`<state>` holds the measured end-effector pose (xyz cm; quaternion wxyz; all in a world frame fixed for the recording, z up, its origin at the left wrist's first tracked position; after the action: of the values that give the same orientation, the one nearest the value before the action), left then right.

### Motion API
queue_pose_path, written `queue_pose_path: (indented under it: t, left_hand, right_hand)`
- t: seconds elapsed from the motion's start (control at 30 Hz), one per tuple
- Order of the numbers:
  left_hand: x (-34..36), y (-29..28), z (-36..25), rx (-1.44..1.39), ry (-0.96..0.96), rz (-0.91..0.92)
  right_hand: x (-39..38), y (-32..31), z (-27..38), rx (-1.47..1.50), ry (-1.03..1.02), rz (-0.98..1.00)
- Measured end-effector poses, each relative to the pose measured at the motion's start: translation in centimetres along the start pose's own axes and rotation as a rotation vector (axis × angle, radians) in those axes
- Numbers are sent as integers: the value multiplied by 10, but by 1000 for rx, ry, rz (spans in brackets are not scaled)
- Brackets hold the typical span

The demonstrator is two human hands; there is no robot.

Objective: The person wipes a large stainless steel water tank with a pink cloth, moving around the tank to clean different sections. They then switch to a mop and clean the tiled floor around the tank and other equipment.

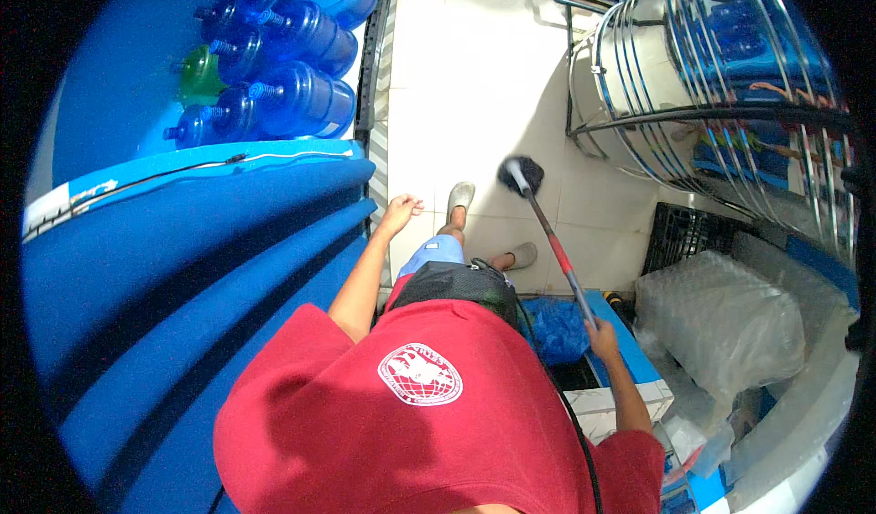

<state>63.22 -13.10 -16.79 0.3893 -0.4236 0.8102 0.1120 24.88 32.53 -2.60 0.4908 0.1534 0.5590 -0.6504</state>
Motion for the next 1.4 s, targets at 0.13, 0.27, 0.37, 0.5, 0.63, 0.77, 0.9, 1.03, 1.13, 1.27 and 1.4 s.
queue_pose_path:
  t: [0.13,0.27,0.37,0.5,0.63,0.77,0.9,1.03,1.13,1.27,1.4]
  left_hand:
    - [0,-8,-38,-56,76,-12]
    - [18,-3,-77,-42,45,112]
    - [53,21,-116,135,-7,250]
    - [109,94,-157,-337,-291,268]
    - [169,174,-174,-628,-337,151]
    - [173,247,-125,-254,-307,-125]
    - [129,289,-72,101,-552,408]
    - [90,320,-66,34,-811,717]
    - [99,325,-81,-3,-848,754]
    - [164,306,-109,-85,-690,515]
    - [277,259,-152,-103,-369,317]
  right_hand:
    - [101,69,102,111,9,-31]
    - [227,60,251,353,-21,22]
    - [239,33,336,738,-17,218]
    - [155,0,335,729,-106,324]
    - [37,-30,290,850,37,277]
    - [-55,-42,260,923,188,291]
    - [-93,-47,239,954,327,211]
    - [-113,-66,223,1151,761,225]
    - [-103,-81,229,962,564,251]
    - [-45,-95,248,986,441,312]
    - [65,-86,297,793,163,278]
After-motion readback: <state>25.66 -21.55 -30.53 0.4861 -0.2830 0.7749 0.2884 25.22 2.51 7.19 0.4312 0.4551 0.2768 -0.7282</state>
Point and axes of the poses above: each hand's wrist, its own x-axis towards the middle knuckle, its own y-axis out of the palm, z = x × y, the point moved 2 cm from there along x, towards the middle knuckle, and after that the axes turned 3 degrees about -z, right-handed, at the moved point
